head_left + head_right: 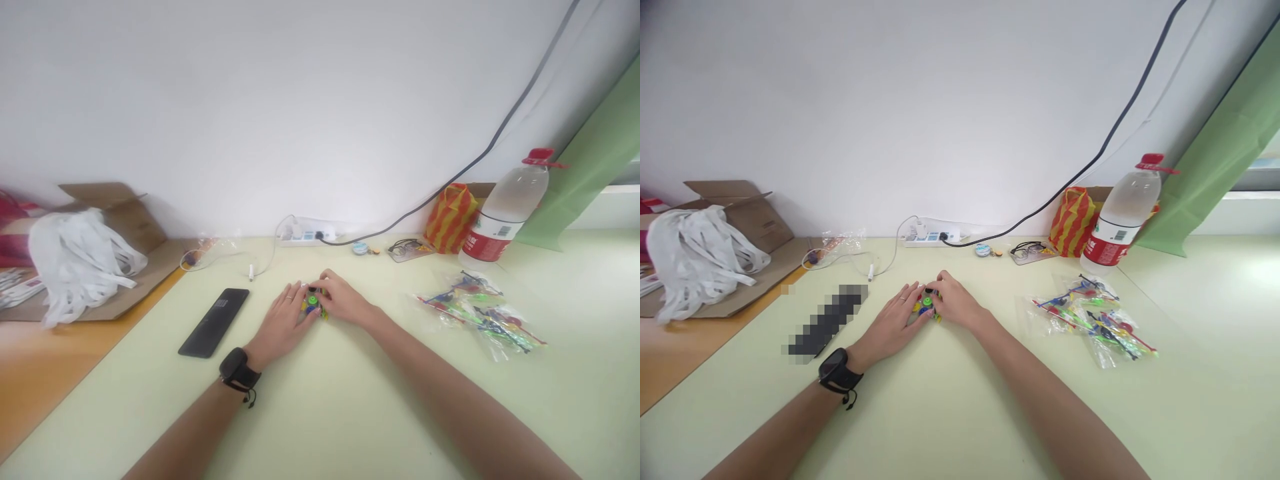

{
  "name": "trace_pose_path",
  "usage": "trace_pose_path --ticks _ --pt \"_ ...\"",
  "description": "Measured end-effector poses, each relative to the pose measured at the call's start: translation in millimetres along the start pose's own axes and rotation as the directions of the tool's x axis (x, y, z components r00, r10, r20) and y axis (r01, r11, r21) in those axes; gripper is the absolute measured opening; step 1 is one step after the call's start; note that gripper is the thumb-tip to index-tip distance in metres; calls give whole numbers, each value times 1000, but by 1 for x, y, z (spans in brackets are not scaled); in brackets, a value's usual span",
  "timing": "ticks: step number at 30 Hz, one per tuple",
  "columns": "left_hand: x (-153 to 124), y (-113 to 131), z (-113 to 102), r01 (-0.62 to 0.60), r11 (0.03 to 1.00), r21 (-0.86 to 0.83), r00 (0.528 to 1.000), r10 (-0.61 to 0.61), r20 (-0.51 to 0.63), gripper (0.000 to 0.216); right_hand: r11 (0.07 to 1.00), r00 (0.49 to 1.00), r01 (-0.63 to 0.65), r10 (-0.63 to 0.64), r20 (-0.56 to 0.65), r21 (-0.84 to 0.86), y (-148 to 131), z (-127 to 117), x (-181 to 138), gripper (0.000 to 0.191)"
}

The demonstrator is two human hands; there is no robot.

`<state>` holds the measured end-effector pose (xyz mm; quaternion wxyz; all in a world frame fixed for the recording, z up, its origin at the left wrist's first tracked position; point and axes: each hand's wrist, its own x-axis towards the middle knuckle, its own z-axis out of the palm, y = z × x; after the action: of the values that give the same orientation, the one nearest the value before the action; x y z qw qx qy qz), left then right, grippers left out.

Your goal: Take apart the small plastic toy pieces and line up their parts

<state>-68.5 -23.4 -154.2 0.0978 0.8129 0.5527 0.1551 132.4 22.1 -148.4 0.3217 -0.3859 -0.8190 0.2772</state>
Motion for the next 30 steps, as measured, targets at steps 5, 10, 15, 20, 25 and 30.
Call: trace_pose_path --ticks 5,10,15,20,25,30 --pt "0 -1 1 -33 999 -1 999 33 -33 69 999 999 -34 34 -25 6 1 0 2 22" --pt "0 1 3 -44 999 20 999 44 -24 68 999 998 -42 43 -40 30 3 1 3 16" --pt "-1 0 4 -26 999 22 1000 26 0 68 997 999 -34 36 -35 76 6 2 3 17" --pt "-1 -1 5 -18 1000 17 999 17 37 70 994 999 -26 30 -35 104 9 4 3 17" --pt "-2 3 7 31 1000 7 999 -31 37 73 991 998 -42 47 -36 124 10 4 3 20" --pt "-3 8 9 53 999 3 999 -53 12 73 991 998 -30 37 -49 132 12 7 3 19"
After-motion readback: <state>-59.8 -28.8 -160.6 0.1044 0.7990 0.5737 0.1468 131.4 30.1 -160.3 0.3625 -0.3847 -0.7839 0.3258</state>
